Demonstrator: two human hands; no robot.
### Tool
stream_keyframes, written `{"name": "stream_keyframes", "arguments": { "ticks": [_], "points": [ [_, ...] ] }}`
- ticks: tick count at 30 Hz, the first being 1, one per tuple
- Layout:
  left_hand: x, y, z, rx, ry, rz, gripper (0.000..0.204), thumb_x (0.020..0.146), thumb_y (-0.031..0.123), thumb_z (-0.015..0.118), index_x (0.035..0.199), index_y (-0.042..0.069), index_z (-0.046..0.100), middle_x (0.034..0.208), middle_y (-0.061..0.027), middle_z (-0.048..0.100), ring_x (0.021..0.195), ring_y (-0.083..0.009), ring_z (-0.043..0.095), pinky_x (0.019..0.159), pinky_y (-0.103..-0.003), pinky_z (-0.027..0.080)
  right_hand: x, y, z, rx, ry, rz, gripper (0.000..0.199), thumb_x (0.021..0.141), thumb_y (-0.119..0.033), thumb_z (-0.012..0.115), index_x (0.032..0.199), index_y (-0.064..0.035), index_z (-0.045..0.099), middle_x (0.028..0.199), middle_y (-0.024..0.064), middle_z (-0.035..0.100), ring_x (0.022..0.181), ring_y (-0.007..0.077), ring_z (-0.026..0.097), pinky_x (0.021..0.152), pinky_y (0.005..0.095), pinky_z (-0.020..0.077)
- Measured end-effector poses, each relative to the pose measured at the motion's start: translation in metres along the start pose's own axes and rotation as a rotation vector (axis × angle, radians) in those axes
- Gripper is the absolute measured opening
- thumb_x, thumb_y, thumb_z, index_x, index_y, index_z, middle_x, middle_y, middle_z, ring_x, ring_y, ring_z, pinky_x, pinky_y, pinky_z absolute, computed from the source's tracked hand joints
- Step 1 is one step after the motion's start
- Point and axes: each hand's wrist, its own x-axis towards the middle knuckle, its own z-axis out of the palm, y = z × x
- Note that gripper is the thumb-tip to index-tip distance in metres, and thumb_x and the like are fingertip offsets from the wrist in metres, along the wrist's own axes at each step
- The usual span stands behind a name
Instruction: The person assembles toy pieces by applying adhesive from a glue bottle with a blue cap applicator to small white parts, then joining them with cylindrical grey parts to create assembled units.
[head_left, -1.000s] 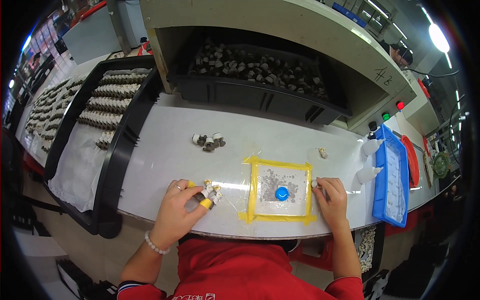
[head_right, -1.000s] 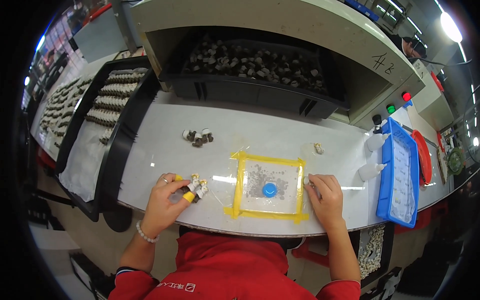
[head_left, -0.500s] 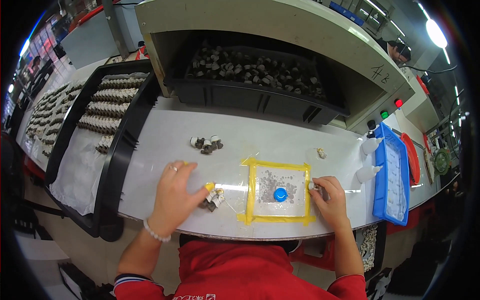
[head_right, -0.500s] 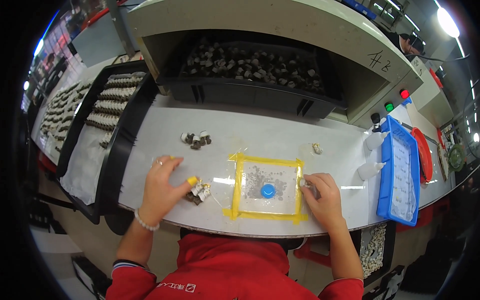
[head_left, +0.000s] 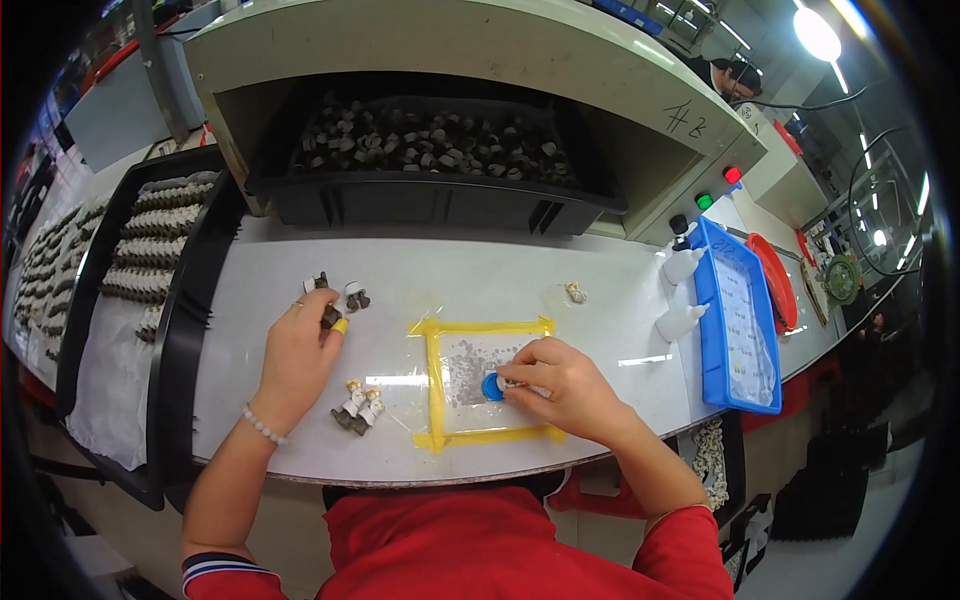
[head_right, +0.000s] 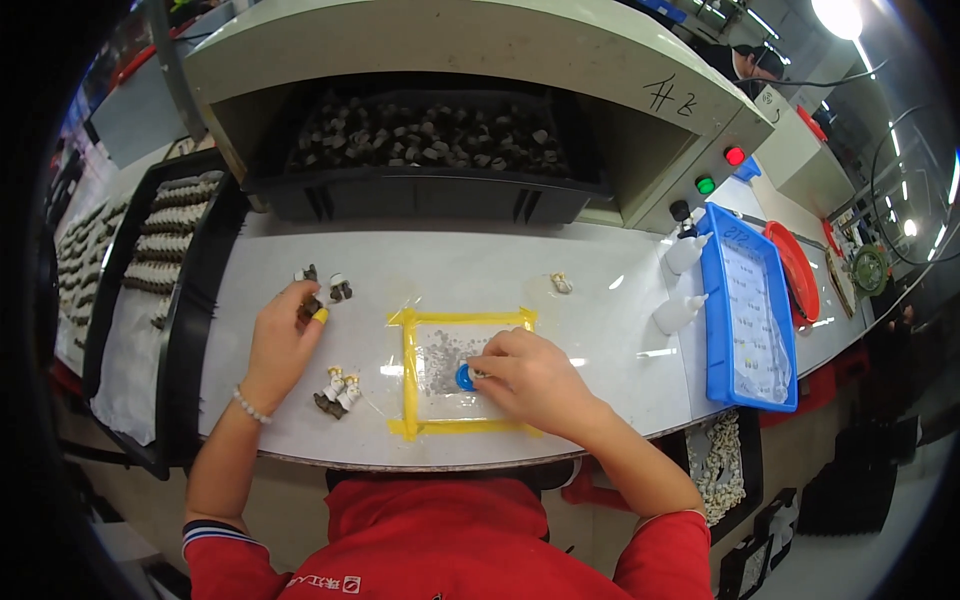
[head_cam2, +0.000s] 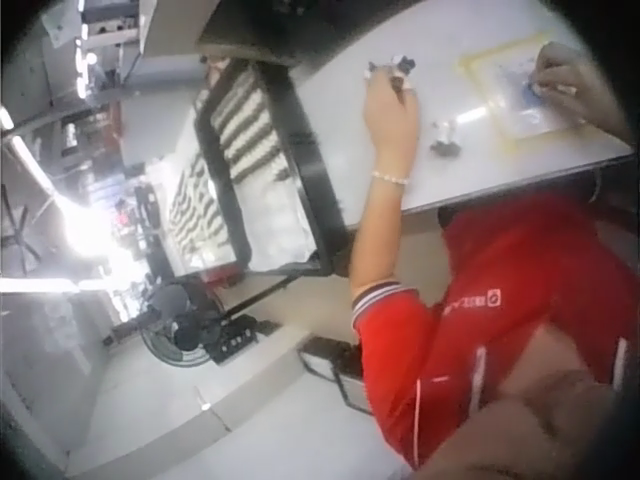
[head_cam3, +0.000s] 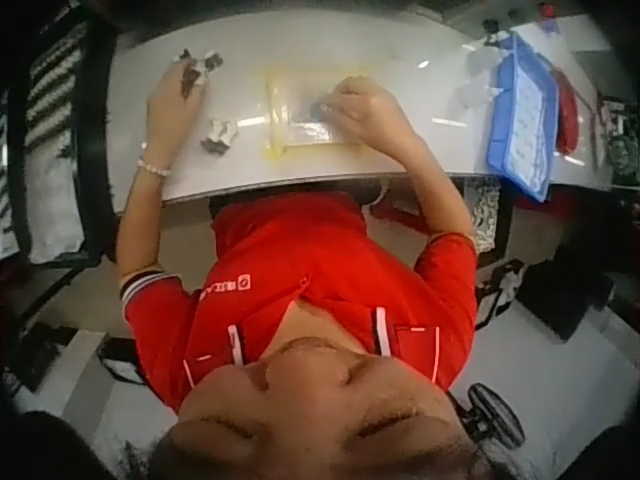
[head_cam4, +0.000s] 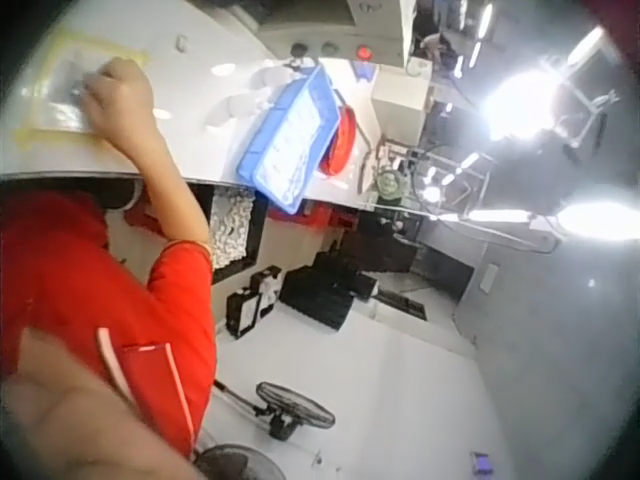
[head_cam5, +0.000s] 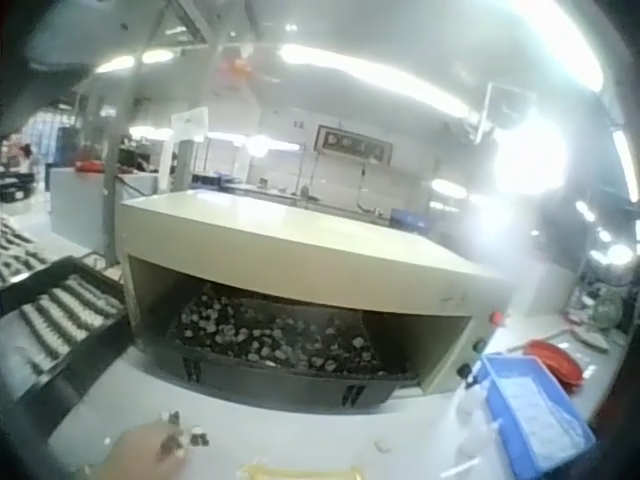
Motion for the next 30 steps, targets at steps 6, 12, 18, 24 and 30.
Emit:
{"name": "stream_keyframes", "arguments": {
  "ticks": [6, 12, 18, 24, 30],
  "points": [
    [-0.039, 0.047, -0.007, -1.200, -0.083, -0.471, 0.027, 0.081, -0.006, 0.065, 0.106, -0.005, 0.057, 0.092, -0.0088, 0.064, 0.081, -0.0127, 0.062, 0.073, -0.024, 0.051, 0.003, -0.005, 0.003, -0.194, -0.060, -0.088, 0.018, 0.073, -0.009, 0.072, 0.091, -0.0063, 0.071, 0.083, 0.0067, 0.062, 0.075, 0.0237, 0.059, 0.066, 0.0332, 0.0494],
    [-0.074, 0.088, 0.029, -1.637, -0.164, -0.530, 0.030, 0.083, -0.007, 0.062, 0.112, -0.007, 0.055, 0.097, -0.0139, 0.064, 0.087, -0.0192, 0.065, 0.082, -0.030, 0.054, 0.001, -0.002, 0.003, -0.076, -0.013, -0.054, 0.021, 0.073, -0.009, 0.072, 0.093, -0.0052, 0.071, 0.083, 0.0076, 0.063, 0.076, 0.0233, 0.059, 0.067, 0.0321, 0.0497],
    [-0.083, 0.096, 0.054, -1.762, -0.186, -0.599, 0.027, 0.086, -0.005, 0.060, 0.112, -0.007, 0.055, 0.098, -0.0159, 0.064, 0.088, -0.0222, 0.066, 0.082, -0.032, 0.055, -0.008, 0.000, 0.003, 0.282, 0.055, 0.158, 0.022, 0.076, -0.007, 0.072, 0.098, -0.0031, 0.069, 0.089, 0.0096, 0.065, 0.079, 0.0204, 0.062, 0.070, 0.0286, 0.0493],
    [-0.078, 0.096, 0.056, -1.751, -0.170, -0.601, 0.025, 0.086, -0.004, 0.059, 0.111, -0.007, 0.054, 0.100, -0.0170, 0.063, 0.090, -0.0229, 0.066, 0.082, -0.032, 0.055, -0.007, -0.001, 0.005, 0.282, 0.037, 0.175, 0.024, 0.076, -0.005, 0.072, 0.100, -0.0021, 0.069, 0.089, 0.0103, 0.066, 0.080, 0.0193, 0.063, 0.072, 0.0284, 0.0489],
    [-0.078, 0.095, 0.056, -1.774, -0.175, -0.582, 0.025, 0.086, -0.005, 0.059, 0.111, -0.007, 0.054, 0.105, -0.0180, 0.062, 0.093, -0.0243, 0.065, 0.084, -0.034, 0.055, -0.007, -0.015, 0.000, 0.423, 0.058, 0.099, 0.025, 0.076, -0.005, 0.071, 0.101, -0.0030, 0.068, 0.093, 0.0101, 0.066, 0.084, 0.0205, 0.063, 0.074, 0.0287, 0.0490]
  ]
}}
